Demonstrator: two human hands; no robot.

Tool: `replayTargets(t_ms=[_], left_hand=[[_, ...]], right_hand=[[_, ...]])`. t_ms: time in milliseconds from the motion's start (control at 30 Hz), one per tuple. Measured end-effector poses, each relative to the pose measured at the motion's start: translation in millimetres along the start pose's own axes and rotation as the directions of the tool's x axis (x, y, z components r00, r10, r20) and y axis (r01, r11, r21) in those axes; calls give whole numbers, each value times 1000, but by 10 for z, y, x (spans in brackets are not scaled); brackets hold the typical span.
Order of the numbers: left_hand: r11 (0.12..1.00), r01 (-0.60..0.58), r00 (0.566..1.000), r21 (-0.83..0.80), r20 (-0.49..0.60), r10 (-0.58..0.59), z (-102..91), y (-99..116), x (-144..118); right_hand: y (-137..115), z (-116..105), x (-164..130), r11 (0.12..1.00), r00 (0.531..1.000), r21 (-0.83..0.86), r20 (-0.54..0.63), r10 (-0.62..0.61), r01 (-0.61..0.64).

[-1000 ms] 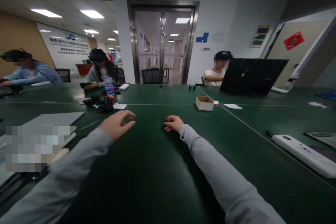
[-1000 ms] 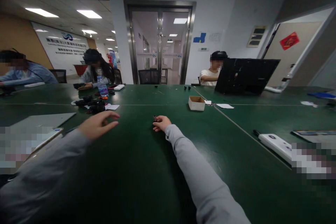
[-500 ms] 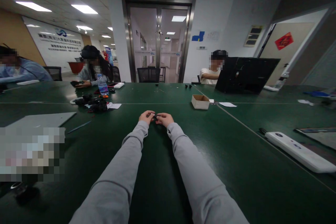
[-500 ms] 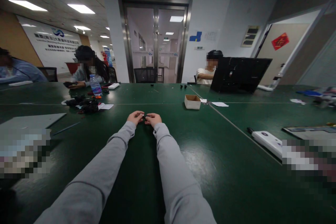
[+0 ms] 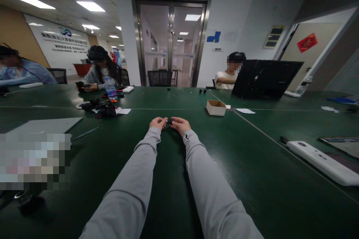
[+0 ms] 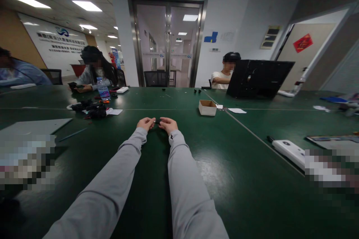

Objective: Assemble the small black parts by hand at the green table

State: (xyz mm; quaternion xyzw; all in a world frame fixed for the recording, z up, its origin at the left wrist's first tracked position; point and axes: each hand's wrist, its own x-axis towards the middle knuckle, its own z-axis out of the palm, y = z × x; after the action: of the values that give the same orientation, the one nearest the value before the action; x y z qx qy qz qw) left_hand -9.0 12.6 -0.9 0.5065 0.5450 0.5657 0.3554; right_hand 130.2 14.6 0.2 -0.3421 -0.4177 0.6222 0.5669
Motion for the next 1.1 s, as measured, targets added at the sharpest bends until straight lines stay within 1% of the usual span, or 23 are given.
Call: replayTargets(t_ms=[100, 267, 400, 567, 700, 800, 900, 1100], left_hand=[[997, 4, 1000, 72, -2, -4, -36, 13, -21], [974, 16, 1000, 226, -13, -13, -60, 67, -46], [956, -4, 1000, 294, -6, 6, -77, 95, -67], [972, -76, 997, 223, 48, 67, -61, 3, -23], [987, -106, 993, 119, 55, 100, -31, -45, 8], [995, -86, 994, 43, 76, 83, -19, -3, -15], [998, -60, 994, -14, 91, 61, -20, 71, -56], [1000, -15, 993, -25, 114, 17, -50, 158, -96]], right_hand=[[-32, -4, -36, 1000, 999, -16, 41, -1, 1], [-81, 5, -84, 1000, 997, -9, 76, 13, -12], [-116, 12, -104, 999, 998, -28, 59, 32, -30], [-143, 5, -112, 999, 998, -32, 35, 43, -42], [-158, 13, -116, 998, 998, -30, 17, 61, -61], [-166, 30, -116, 995, 996, -40, -19, 86, -87], [-170, 43, -112, 995, 996, -42, -34, 86, -87], [-177, 51, -116, 995, 995, -18, -32, 93, -93]])
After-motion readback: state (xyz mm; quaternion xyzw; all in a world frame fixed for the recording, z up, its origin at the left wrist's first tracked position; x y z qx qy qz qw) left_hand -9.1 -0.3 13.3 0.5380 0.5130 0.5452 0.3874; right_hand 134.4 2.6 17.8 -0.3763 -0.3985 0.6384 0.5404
